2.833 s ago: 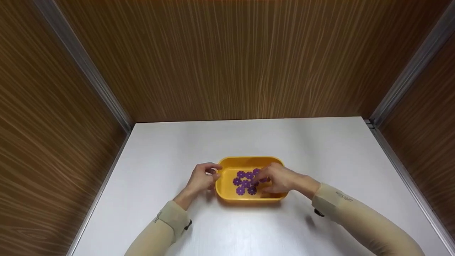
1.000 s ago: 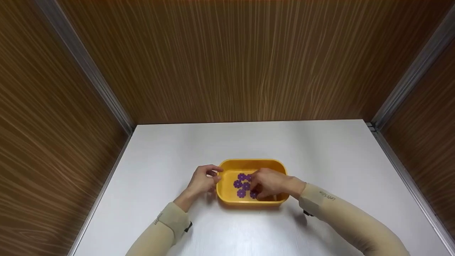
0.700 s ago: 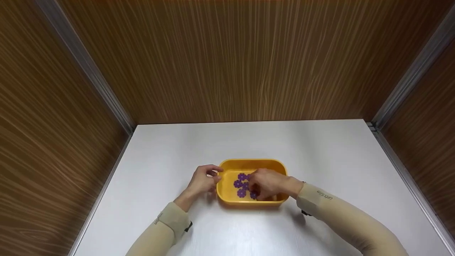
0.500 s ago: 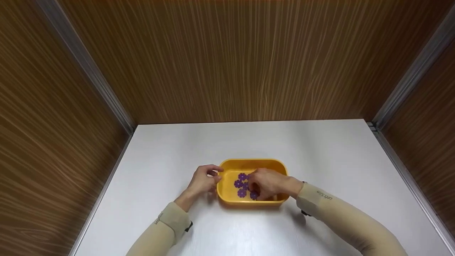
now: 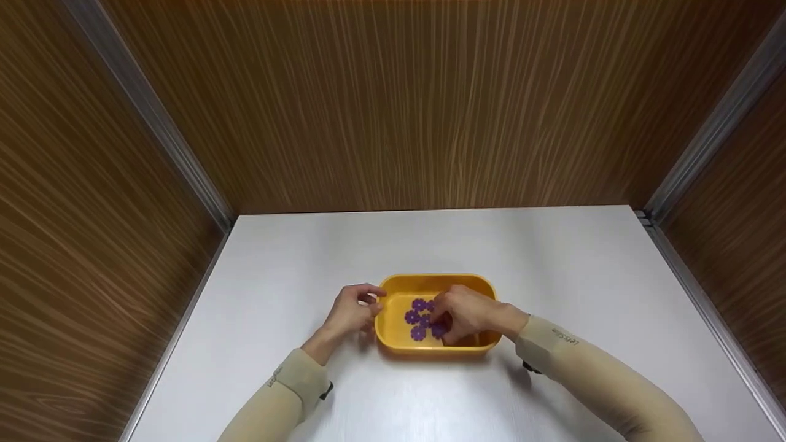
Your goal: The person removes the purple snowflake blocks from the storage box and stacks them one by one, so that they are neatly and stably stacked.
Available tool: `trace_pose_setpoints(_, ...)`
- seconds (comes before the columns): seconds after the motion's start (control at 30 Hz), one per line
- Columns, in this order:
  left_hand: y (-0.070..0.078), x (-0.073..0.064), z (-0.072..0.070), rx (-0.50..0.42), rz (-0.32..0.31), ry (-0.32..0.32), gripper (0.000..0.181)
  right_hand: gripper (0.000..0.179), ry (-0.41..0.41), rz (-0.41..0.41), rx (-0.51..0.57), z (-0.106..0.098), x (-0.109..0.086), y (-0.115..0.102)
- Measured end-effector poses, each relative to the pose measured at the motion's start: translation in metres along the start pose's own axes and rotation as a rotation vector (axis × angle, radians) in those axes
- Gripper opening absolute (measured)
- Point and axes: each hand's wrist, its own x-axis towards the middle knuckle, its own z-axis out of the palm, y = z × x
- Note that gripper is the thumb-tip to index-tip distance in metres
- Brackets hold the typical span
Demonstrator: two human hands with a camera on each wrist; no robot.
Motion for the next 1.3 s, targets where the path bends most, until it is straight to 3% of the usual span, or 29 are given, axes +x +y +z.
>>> trace_pose_setpoints(0.63,-0.001,0.002,0.0,-0.032,-0.026,-0.001,0.03,0.04,0.145,0.014,0.054,-0.023,-0.033,0.003)
trace_pose_setpoints(0.83,-0.003,0.001,-0.001,-0.041,0.011,-0.013,0.031,0.038,0.204,-0.007,0.091,-0.029,-0.044,0.007)
trace_pose_setpoints(1.07,-0.001,0.001,0.0,-0.036,-0.035,-0.009,0.031,0.037,0.211,0.024,0.087,-0.035,-0.057,0.009)
trace_pose_setpoints(1.3,0.0,0.001,-0.001,-0.028,-0.024,-0.011,0.031,0.036,0.251,0.033,0.09,-0.045,-0.071,0.011)
